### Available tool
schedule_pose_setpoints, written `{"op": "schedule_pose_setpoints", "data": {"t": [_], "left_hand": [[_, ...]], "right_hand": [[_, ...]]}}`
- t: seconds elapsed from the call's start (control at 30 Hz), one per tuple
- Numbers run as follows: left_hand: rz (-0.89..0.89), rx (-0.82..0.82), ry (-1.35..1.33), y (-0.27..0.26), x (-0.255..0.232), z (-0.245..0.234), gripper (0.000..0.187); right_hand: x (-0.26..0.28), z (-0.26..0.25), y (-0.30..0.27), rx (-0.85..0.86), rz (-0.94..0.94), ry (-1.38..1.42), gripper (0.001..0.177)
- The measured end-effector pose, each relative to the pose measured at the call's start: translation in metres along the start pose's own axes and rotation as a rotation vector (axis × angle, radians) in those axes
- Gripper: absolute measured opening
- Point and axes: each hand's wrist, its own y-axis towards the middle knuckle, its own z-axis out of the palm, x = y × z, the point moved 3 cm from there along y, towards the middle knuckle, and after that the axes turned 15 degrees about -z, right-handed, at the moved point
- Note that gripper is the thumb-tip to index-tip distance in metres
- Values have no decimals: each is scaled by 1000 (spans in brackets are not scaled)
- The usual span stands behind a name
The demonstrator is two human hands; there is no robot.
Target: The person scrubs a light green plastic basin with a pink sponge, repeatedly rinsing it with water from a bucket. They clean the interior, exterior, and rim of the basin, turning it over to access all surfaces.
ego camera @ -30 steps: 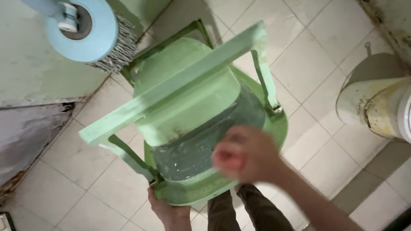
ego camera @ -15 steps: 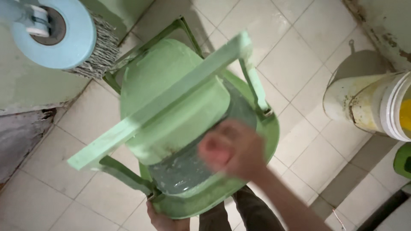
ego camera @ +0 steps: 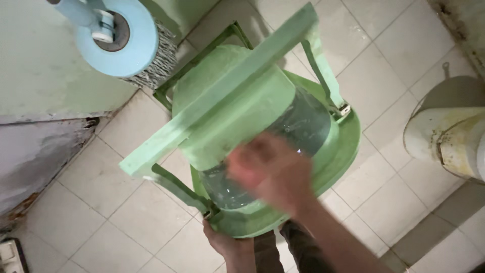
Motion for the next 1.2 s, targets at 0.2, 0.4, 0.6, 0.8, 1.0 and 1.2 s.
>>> {"op": "schedule_pose_setpoints", "data": {"t": [0.2, 0.4, 0.6, 0.8, 1.0, 1.2], "left_hand": [[32, 49, 20, 17, 19, -18, 56], [38, 349, -61, 27, 59, -32, 62], [-40, 1, -66, 21, 68, -34, 67], [-42, 115, -91, 43, 91, -48, 69], [153, 141, 146, 53, 109, -61, 66], [17, 44, -118, 36, 110, -56, 60]], "right_hand": [[-62, -40, -4, -238, 453, -113, 32], [45, 9, -43, 103, -93, 39, 32], [-55, -29, -67, -244, 353, -168, 36], [-40, 28, -88, -794, 824, 1270, 39], [7, 16, -88, -135, 241, 148, 38], [-77, -51, -60, -319, 537, -122, 37]]}}
